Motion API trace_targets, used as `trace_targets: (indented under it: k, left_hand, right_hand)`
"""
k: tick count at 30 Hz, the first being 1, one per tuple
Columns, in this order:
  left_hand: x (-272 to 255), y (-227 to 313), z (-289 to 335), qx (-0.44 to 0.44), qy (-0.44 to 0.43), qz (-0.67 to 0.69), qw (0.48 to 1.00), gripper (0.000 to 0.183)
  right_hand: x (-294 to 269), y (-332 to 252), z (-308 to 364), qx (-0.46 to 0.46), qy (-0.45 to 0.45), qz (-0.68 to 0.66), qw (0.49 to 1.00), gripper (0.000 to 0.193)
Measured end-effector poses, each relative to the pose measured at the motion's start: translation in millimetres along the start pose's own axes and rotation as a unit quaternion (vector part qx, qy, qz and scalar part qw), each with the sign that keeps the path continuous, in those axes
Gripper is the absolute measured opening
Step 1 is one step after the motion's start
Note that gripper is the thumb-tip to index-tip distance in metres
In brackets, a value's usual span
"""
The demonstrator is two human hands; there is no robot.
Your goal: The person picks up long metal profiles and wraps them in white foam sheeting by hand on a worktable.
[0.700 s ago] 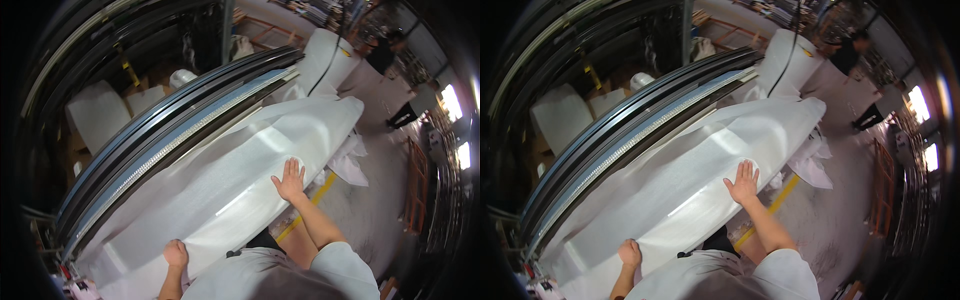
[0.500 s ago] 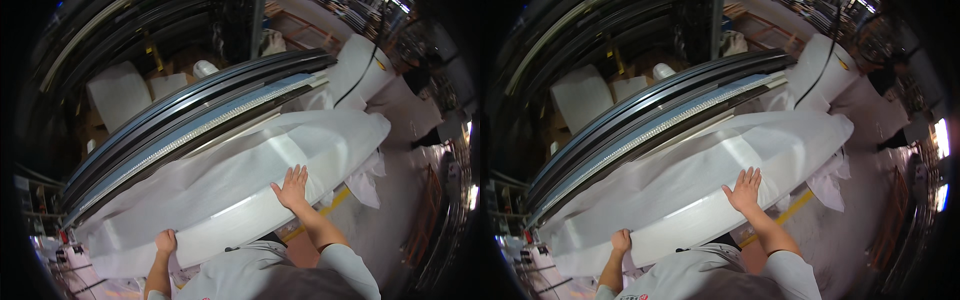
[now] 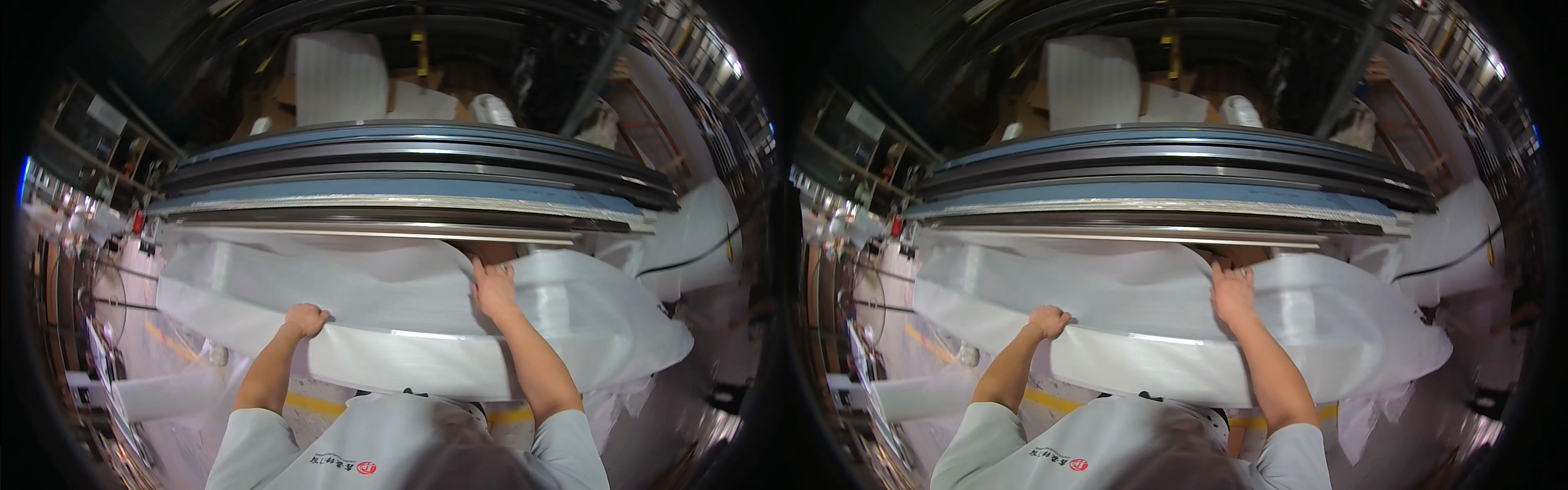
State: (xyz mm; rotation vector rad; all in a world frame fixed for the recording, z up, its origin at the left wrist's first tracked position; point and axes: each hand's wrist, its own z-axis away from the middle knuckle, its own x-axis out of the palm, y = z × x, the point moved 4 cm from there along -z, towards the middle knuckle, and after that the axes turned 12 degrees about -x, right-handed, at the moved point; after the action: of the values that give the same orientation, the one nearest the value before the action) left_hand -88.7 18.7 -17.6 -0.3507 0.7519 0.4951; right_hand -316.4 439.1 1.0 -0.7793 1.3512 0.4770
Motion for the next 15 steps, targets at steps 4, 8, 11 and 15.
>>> trace_targets:
  k: [4,8,11,15]
  left_hand:
    - [-28.1,7.5,0.6,0.091,0.076,0.065,0.991,0.045]
    - [-55.1,-2.6,-39.4,0.248,0.348,0.113,0.897,0.047]
    - [-32.8,-26.2,-97.7,0.204,0.289,0.067,0.933,0.048]
    - [59.6,-106.3,-177.9,0.044,-0.179,0.007,0.983,0.053]
  right_hand:
    - [79.0,3.3,41.7,-0.002,-0.47,-0.167,0.867,0.06]
    - [97.8,12.9,58.3,0.071,-0.504,-0.16,0.846,0.065]
    - [89.7,12.5,45.2,0.059,-0.472,-0.125,0.871,0.055]
    - [-43.2,-84.6,-65.4,0.017,-0.071,0.001,0.997,0.03]
